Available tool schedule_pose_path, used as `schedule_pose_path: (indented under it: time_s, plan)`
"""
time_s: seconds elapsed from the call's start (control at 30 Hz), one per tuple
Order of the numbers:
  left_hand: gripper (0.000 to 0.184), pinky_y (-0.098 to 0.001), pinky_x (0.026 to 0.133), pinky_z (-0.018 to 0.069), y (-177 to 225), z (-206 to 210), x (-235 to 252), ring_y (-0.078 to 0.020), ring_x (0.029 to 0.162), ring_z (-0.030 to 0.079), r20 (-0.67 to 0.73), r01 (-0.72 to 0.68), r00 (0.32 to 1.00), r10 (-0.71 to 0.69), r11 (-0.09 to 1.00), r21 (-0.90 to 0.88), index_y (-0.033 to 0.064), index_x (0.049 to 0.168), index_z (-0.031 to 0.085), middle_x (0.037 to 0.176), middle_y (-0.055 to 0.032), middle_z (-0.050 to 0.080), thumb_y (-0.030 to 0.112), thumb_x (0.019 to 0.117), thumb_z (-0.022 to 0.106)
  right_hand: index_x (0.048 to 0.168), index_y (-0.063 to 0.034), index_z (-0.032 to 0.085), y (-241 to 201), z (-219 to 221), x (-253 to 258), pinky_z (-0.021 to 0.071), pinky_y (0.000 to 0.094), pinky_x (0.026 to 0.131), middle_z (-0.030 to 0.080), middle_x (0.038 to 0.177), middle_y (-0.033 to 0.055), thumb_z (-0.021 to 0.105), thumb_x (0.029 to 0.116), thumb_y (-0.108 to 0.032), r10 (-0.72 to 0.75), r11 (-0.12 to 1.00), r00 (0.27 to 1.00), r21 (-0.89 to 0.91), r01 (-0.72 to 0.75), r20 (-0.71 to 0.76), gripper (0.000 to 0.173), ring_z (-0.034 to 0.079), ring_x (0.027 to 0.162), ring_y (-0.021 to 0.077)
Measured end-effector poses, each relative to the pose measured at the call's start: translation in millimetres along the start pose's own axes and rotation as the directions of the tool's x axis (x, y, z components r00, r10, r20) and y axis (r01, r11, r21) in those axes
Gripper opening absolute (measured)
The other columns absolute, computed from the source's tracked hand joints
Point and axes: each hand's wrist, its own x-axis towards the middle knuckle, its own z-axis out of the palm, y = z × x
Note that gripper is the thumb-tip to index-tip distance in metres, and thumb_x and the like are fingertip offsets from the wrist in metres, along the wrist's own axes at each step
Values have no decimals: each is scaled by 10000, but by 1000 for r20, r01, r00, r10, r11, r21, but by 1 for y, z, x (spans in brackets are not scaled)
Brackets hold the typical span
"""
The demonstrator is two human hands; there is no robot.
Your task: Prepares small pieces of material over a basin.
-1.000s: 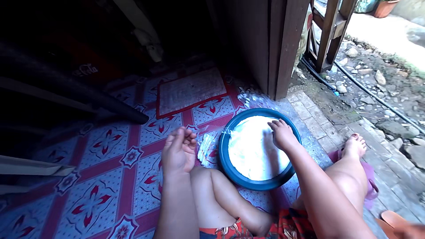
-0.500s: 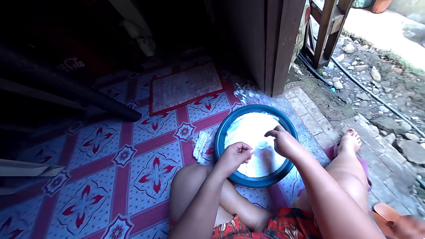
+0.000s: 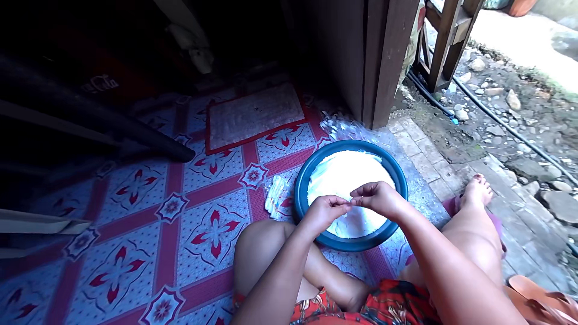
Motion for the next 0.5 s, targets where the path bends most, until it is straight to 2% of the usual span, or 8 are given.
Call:
schedule_pose_path:
  time_s: [0.03, 0.1, 0.23, 0.3, 0.4, 0.5]
  plan:
    - [71, -181, 674, 487, -3, 1, 1, -14, 708, 587, 3, -8, 1000, 8, 1000, 3, 21, 973, 718, 810, 25, 670, 88, 951, 712, 999, -105, 790, 1, 2, 0, 524, 262, 705, 730, 850, -29, 761, 928, -273, -5, 1000, 1000, -4, 5, 10, 184, 633, 735, 22]
    - [75, -181, 683, 489, -8, 3, 4, -10, 711, 587, -3, -26, 1000, 26, 1000, 0, 20, 959, 717, 799, 28, 665, 94, 957, 706, 916, -120, 791, 1, 4, 1, 498, 259, 681, 712, 793, -51, 734, 942, -248, 0, 999, 1000, -44, 0, 2, 142, 608, 699, 9]
    - [154, -208, 731, 485, -13, 3, 8, -28, 752, 583, -19, -58, 998, 59, 997, 58, 26, 960, 702, 824, 18, 653, 151, 1016, 631, 841, -92, 731, 3, 9, 8, 481, 303, 653, 640, 716, -37, 691, 975, -284, 21, 992, 998, -124, -29, -65, 237, 568, 651, 46]
    - [207, -208, 708, 462, -12, 4, 9, -29, 730, 555, -27, -53, 998, 55, 995, 84, 36, 959, 696, 806, 26, 625, 180, 1049, 578, 813, -92, 700, 6, 14, 12, 462, 337, 637, 591, 682, -31, 668, 989, -337, 12, 987, 994, -159, -30, -111, 304, 538, 631, 73]
    - [289, -204, 652, 413, -14, 6, 11, -25, 667, 485, -46, -45, 998, 49, 996, 78, 51, 907, 660, 746, 49, 547, 221, 1083, 506, 777, -89, 683, 6, 22, 16, 473, 378, 651, 600, 680, -18, 603, 1027, -372, 9, 981, 986, -187, -40, -164, 386, 553, 637, 100]
    - [323, -203, 646, 393, -18, 7, 14, -23, 660, 457, -44, -40, 998, 41, 999, 14, 64, 865, 610, 726, 56, 493, 218, 1101, 453, 744, -86, 661, 10, 27, 17, 454, 358, 626, 575, 655, -26, 565, 1047, -383, 4, 982, 986, -183, -34, -165, 435, 523, 606, 87]
